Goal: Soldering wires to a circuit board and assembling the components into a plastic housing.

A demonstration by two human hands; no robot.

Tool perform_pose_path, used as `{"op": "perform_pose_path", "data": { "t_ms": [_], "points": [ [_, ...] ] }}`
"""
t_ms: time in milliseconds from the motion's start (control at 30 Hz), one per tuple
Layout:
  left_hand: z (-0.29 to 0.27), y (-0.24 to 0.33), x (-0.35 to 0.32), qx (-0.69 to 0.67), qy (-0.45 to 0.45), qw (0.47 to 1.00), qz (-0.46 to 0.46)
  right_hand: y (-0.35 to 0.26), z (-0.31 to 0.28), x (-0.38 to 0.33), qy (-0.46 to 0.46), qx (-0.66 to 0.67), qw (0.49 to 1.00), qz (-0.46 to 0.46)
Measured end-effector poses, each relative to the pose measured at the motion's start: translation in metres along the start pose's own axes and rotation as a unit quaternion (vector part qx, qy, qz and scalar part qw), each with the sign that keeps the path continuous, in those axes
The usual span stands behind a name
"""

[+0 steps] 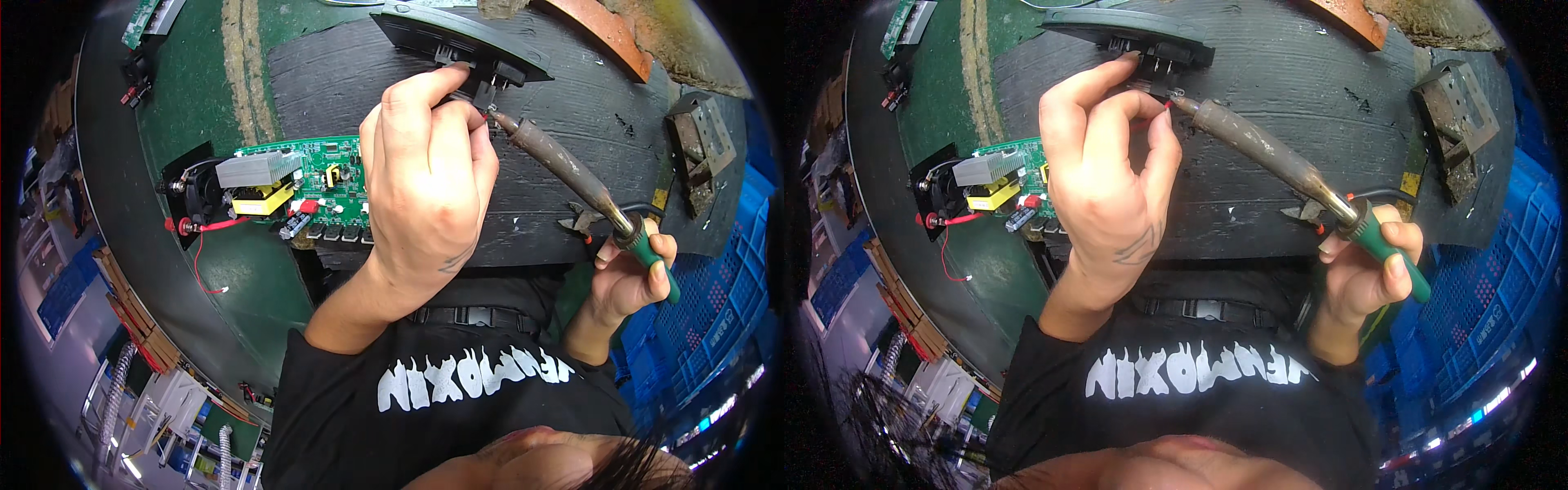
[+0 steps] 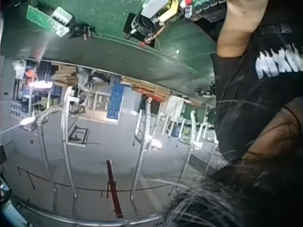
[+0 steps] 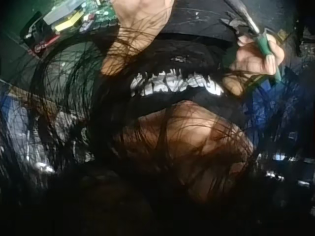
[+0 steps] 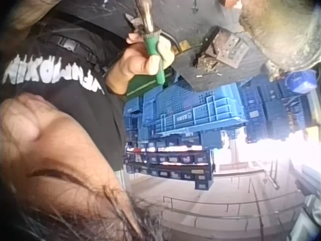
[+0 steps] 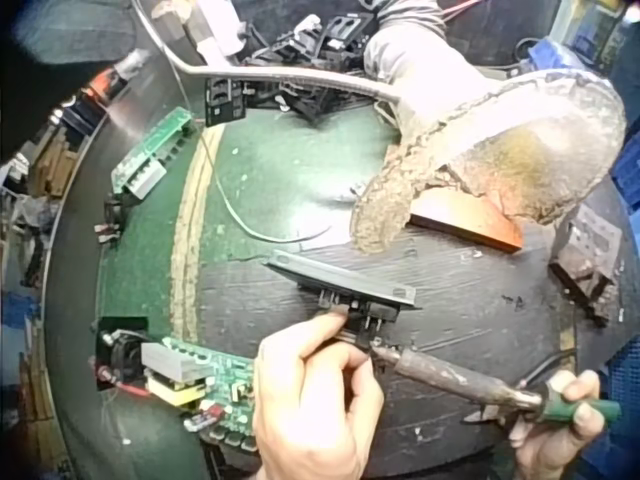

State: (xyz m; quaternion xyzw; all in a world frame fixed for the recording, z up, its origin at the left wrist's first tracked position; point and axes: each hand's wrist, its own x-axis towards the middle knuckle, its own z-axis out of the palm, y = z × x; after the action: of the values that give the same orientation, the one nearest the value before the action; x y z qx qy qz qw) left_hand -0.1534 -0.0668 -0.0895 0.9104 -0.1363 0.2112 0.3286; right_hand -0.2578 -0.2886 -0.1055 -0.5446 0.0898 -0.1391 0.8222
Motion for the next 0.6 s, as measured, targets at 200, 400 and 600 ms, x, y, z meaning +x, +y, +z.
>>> {"op": "perform_pose_path", "data": {
  "t_ms": [200, 400, 600],
  "points": [
    [0.0003, -0.0007, 0.0004, -0.003, 0.008, 1.0, 0.017, 0.001, -0.0002, 0.0005, -0.001, 0.009, 1.0, 0.002],
    [0.0001, 0.0, 0.0003, -0.001, 0.006, 1.0, 0.014, 0.0006, -0.0003, 0.0, 0.003, 0.005, 1.0, 0.001],
    [0.0004, -0.0003, 0.0005, -0.003, 0.011, 1.0, 0.017, 0.0002, 0.0005, -0.0003, 0.014, 0.001, 1.0, 0.003]
  ]
}}
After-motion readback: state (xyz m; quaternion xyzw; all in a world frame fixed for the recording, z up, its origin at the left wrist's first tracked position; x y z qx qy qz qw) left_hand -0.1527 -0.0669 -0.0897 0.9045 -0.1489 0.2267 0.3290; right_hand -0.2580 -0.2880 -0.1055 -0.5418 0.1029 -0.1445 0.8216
